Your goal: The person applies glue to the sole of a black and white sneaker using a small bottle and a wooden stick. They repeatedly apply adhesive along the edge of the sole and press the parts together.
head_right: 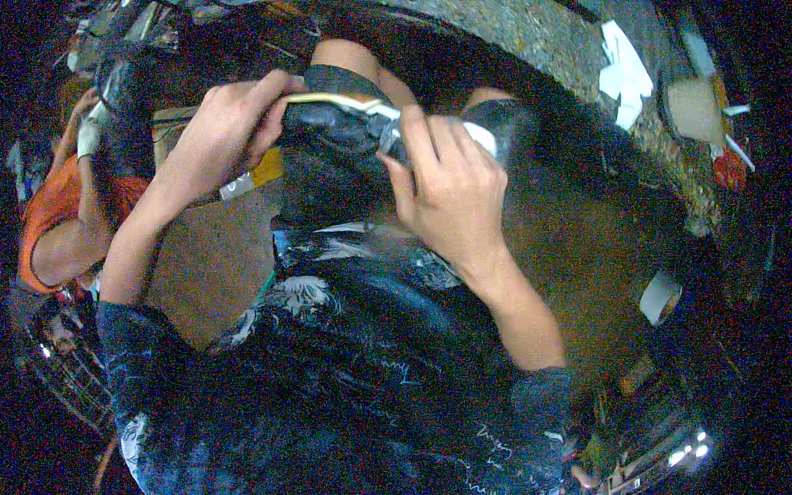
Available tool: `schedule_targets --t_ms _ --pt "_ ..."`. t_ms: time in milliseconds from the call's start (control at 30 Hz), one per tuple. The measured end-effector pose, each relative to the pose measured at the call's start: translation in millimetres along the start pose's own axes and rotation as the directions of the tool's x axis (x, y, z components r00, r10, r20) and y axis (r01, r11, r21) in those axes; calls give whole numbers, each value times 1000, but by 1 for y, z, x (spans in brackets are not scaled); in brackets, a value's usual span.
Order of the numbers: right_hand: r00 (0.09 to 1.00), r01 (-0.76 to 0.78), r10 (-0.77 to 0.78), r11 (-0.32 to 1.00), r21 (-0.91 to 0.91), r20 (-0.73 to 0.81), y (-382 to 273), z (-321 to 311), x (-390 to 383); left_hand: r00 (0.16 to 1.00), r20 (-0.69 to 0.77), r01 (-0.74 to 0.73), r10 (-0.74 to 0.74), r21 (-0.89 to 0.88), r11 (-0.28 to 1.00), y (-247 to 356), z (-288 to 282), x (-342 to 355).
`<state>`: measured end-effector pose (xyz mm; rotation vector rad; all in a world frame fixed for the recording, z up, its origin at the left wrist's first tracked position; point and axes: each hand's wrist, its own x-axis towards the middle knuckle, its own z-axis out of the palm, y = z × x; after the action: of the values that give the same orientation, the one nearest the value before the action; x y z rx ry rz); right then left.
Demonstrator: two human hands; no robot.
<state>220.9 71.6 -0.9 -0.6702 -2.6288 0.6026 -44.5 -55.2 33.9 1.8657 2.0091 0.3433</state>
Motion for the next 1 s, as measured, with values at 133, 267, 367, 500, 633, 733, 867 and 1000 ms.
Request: schedule_targets --t_ms 133,267,367,500,633,733,867,1000 --pt "996 64 -72 986 153 46 -11 18 -4 999 40 21 -21 -8 1000 5 -18 -34" --pt "996 77 -84 980 182 32 -14 37 1 988 -56 143 -146 -51 988 1 -1 -46" --pt "997 65 -73 981 184 36 -9 33 4 972 -34 231 -232 -41 972 1 7 -53" --pt "990 112 -125 980 166 66 -7 25 7 956 138 257 -258 21 966 -1 6 -56" --pt "986 149 -158 976 160 46 -7 22 4 951 179 258 -253 -2 966 0 2 -57" --pt "995 90 -97 977 194 27 -6 24 -1 972 121 211 -204 -51 976 6 -9 -49" --pt "999 2 13 942 337 -41 1 28 -5 986 127 113 -106 -48 992 12 -45 -23" --pt "966 -238 257 825 512 34 15 36 -9 975 149 191 -167 -166 967 13 -58 13"
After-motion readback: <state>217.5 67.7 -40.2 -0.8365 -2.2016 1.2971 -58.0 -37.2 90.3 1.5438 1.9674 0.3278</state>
